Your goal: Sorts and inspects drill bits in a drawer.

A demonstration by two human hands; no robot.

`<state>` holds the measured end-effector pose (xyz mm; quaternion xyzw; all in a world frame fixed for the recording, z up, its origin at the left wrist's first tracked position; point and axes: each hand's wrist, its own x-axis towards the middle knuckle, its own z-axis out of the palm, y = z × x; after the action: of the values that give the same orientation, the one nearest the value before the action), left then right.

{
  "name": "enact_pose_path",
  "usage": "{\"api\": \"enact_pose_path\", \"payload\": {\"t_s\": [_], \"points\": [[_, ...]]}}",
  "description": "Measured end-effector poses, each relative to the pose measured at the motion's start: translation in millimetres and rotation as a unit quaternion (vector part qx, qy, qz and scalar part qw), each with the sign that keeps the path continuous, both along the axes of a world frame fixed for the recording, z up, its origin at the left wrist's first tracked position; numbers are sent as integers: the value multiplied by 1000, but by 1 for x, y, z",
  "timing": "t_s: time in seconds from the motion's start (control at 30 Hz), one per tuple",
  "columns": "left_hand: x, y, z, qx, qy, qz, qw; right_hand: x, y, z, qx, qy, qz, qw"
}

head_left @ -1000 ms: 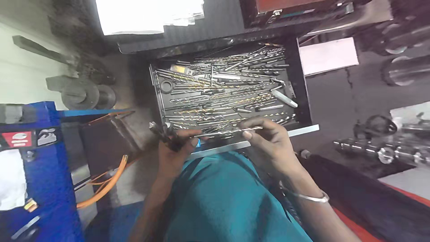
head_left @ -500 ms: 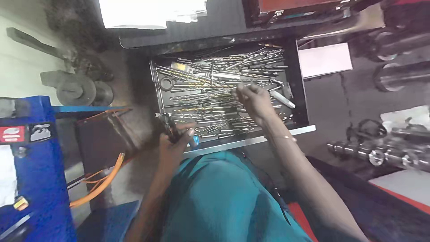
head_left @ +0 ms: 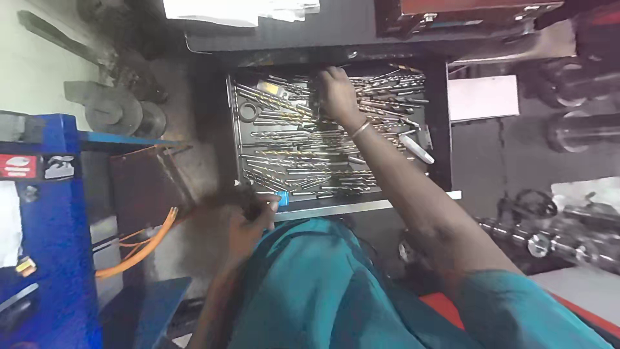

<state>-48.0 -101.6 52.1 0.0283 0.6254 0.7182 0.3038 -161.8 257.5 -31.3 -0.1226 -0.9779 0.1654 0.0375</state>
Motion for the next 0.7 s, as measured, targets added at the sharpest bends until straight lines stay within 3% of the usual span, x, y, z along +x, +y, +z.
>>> {"api": "enact_pose_path", "payload": {"t_s": [0.17, 0.7], "points": [[10, -2, -3, 7, -28, 28, 999, -24, -8, 3, 37, -99, -5, 994], [2, -12, -3, 0, -36, 48, 998, -24, -5, 23, 74, -128, -18, 989]]}}
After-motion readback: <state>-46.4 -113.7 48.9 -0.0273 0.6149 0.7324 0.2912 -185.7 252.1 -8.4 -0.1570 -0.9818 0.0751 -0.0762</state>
